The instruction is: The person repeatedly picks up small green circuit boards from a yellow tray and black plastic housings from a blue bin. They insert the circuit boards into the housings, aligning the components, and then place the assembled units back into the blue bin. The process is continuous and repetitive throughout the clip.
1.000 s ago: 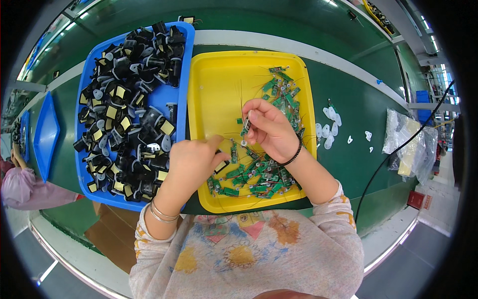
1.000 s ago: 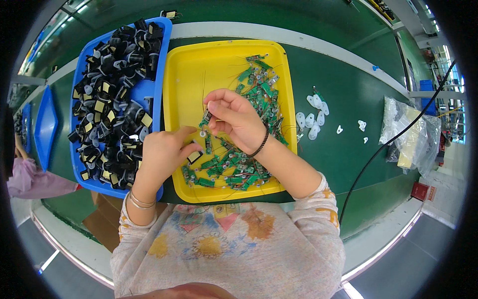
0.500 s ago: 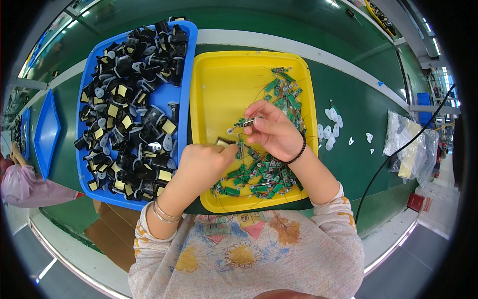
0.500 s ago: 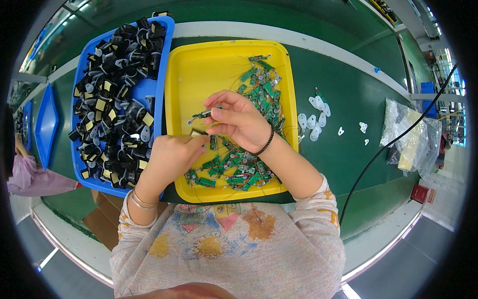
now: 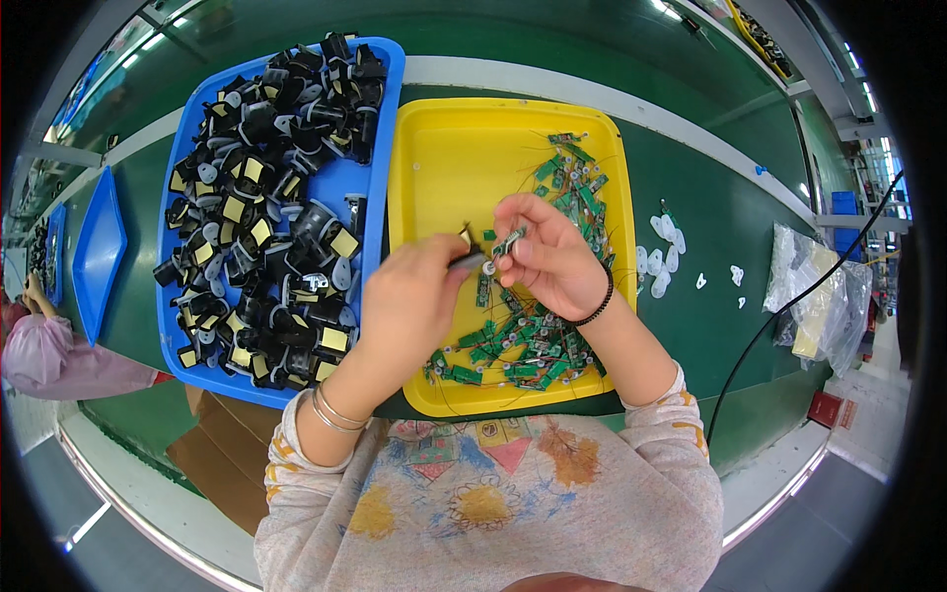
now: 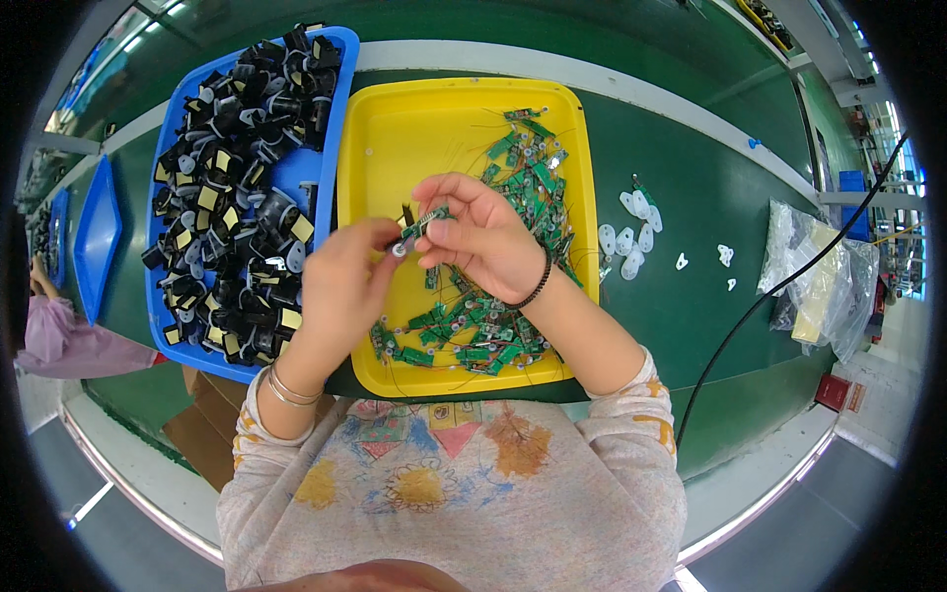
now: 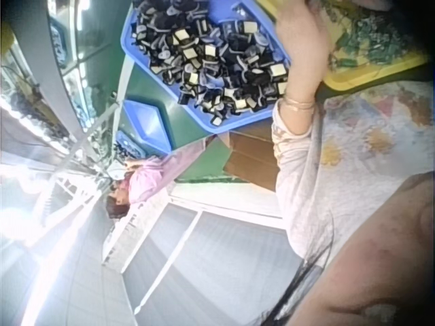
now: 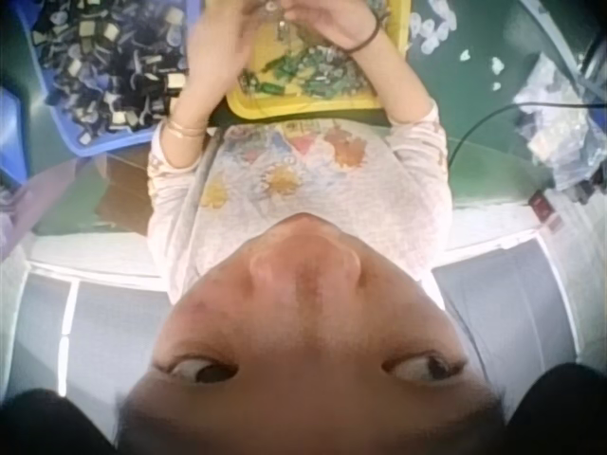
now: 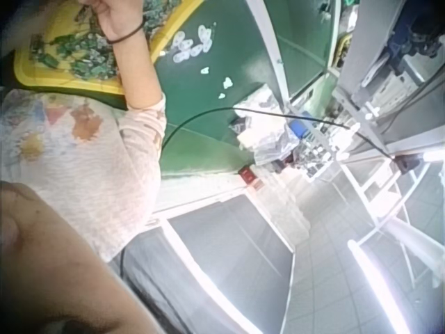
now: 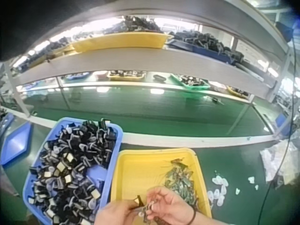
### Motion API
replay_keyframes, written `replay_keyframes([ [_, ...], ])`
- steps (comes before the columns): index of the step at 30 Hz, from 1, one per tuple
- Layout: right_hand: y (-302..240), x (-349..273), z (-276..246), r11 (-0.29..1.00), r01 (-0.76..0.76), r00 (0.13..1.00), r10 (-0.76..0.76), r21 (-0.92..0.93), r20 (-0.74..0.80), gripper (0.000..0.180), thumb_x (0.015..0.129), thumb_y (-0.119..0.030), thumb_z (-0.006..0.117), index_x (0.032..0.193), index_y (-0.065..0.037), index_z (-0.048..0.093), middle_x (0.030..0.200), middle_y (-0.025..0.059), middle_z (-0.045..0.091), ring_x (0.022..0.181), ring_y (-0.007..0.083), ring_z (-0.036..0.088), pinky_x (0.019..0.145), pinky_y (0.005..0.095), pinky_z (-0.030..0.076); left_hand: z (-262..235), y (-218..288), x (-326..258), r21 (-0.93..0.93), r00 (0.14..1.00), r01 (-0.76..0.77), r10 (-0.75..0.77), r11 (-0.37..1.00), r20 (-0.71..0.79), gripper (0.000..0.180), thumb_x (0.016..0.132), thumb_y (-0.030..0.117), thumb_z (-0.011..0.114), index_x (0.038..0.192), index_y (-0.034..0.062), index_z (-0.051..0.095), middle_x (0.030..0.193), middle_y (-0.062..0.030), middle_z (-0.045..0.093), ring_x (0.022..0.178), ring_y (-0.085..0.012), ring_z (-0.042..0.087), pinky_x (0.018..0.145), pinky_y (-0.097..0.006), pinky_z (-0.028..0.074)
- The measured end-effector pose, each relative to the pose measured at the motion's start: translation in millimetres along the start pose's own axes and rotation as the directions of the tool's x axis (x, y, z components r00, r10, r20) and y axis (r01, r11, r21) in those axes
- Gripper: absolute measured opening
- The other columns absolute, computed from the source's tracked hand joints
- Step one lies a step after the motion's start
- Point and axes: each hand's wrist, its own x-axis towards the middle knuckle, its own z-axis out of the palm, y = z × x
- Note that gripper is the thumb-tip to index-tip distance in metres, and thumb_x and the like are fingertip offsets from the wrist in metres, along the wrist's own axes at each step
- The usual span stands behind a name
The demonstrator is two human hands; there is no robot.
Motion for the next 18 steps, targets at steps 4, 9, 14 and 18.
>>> replay_keyframes([
  [4,6,-2,3,0.996,0.082,0.989,-0.079,-0.024,0.124,0.023,0.080,0.001,0.057,0.101,-0.002,0.047,0.093,0.0069,0.052,0.083,0.0167,0.060,0.069,0.0286,0.054,-9,0,6,-0.787,0.976,0.174,-0.213,0.593,0.055,0.031,0.076,0.001,0.062,0.104,-0.0013,0.051,0.091,-0.0079,0.059,0.082,-0.0139,0.057,0.067,-0.024,0.048],
  [9,8,-1,5,0.994,0.097,0.992,-0.101,0.055,0.080,0.019,0.081,-0.001,0.055,0.098,-0.003,0.046,0.093,0.0067,0.052,0.080,0.0165,0.059,0.072,0.0285,0.050,-8,0,4,-0.913,0.939,0.312,-0.233,0.263,0.254,0.028,0.080,0.004,0.059,0.106,-0.0025,0.051,0.093,-0.0062,0.059,0.084,-0.0119,0.056,0.070,-0.024,0.048],
  [14,6,-3,10,0.987,0.137,0.990,-0.133,-0.087,0.053,0.019,0.082,-0.001,0.055,0.097,-0.003,0.045,0.091,0.0063,0.051,0.081,0.0163,0.057,0.072,0.0277,0.048,-6,-4,2,-0.919,0.941,0.311,-0.213,0.243,0.263,0.024,0.083,0.007,0.055,0.105,-0.0025,0.051,0.093,-0.0071,0.059,0.084,-0.0137,0.058,0.073,-0.026,0.049],
  [18,8,-5,13,0.926,0.229,0.973,-0.224,-0.299,0.051,0.020,0.080,0.000,0.055,0.098,-0.002,0.046,0.091,0.0074,0.051,0.084,0.0163,0.056,0.071,0.0283,0.049,-4,-4,4,-0.921,0.962,0.267,-0.138,0.285,0.236,0.022,0.085,0.012,0.052,0.101,-0.0024,0.051,0.092,-0.0084,0.059,0.084,-0.0170,0.060,0.074,-0.028,0.051],
])
